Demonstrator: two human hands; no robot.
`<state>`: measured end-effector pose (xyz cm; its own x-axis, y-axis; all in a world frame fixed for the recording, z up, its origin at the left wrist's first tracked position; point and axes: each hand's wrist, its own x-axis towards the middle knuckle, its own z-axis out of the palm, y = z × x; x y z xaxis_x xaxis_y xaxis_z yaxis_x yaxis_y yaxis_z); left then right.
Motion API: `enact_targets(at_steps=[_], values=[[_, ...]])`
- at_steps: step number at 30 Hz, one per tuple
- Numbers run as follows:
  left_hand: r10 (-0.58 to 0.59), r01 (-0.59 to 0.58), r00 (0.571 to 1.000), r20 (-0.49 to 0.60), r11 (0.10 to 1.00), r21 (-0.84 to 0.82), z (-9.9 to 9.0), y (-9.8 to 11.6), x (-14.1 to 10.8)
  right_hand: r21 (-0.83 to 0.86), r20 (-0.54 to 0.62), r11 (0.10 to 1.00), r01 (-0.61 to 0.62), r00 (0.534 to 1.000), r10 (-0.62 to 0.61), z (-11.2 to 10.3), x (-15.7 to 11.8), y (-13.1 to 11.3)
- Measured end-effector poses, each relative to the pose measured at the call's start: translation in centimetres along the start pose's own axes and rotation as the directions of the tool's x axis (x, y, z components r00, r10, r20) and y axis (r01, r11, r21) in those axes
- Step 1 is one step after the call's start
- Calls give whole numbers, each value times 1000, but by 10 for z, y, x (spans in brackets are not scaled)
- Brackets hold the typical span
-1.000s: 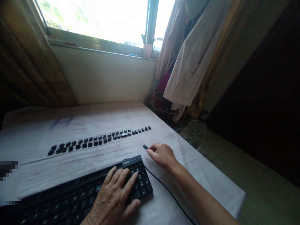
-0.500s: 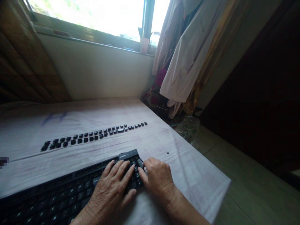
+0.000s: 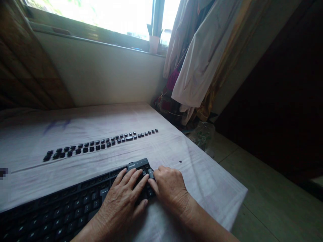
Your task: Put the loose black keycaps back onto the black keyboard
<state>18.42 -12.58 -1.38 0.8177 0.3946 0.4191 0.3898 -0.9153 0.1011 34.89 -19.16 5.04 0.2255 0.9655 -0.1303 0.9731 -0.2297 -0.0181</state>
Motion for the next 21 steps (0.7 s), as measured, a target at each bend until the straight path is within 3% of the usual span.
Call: enact_targets(at_steps=[4, 7, 10, 14, 21], values=[[-3, 4, 1000, 29, 1000, -18, -1, -1, 2, 93, 6, 995, 38, 999, -39, 2, 2, 14], [2, -1, 999, 42, 1000, -14, -3, -1, 2, 182, -103, 980, 76, 993, -58, 7, 6, 25], [18, -18, 999, 35, 1000, 3, -4, 0, 3, 266, -215, 945, 189, 967, -133, 14, 12, 31], [43, -44, 999, 10, 999, 26, -5, 0, 2, 313, -219, 905, 288, 949, -226, 24, 18, 30], [33, -33, 999, 19, 999, 14, -6, 0, 2, 361, -292, 861, 358, 920, -260, 37, 20, 34]])
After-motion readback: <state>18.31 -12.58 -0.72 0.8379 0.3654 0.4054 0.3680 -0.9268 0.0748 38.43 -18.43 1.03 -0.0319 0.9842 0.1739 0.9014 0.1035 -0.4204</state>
